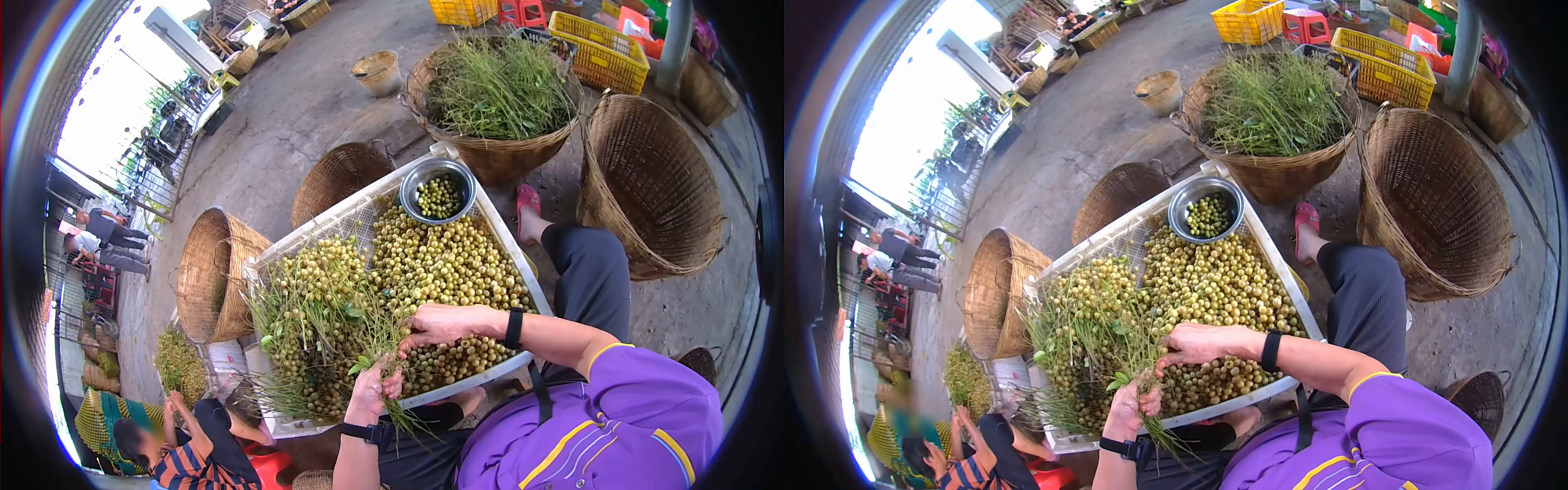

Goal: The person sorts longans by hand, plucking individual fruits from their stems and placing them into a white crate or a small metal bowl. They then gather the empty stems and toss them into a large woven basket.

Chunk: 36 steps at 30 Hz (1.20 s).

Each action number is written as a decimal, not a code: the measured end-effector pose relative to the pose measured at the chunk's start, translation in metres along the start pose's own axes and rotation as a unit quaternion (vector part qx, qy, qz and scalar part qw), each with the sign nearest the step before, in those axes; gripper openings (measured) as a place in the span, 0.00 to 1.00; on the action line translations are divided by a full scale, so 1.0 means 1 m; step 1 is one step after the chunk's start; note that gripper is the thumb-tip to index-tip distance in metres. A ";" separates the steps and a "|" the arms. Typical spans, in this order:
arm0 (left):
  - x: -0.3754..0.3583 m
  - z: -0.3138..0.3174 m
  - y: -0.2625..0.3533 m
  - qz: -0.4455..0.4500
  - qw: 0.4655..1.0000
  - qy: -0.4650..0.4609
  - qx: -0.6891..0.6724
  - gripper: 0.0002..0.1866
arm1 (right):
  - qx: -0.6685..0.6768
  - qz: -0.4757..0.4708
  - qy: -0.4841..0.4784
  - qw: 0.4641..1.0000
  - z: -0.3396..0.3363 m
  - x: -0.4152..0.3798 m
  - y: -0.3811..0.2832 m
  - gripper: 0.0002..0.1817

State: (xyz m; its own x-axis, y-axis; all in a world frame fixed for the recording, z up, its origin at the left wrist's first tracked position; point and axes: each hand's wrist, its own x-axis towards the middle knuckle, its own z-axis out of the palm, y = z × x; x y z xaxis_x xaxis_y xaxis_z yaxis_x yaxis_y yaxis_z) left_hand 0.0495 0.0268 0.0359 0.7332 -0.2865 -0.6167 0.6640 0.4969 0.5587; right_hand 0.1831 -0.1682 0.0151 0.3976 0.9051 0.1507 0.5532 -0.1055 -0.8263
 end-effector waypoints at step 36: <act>-0.022 0.005 0.012 -0.052 0.994 0.085 0.035 0.16 | 0.653 0.308 0.080 0.687 0.029 0.005 0.010 0.28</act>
State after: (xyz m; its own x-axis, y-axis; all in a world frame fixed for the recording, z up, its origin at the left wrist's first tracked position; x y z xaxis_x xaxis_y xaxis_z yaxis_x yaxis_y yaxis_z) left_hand 0.0420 0.0354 0.0592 0.6296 -0.1879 -0.7539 0.7474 0.4113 0.5217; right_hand 0.1696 -0.1533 -0.0085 0.3962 0.7863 -0.4740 -0.8430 0.1070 -0.5271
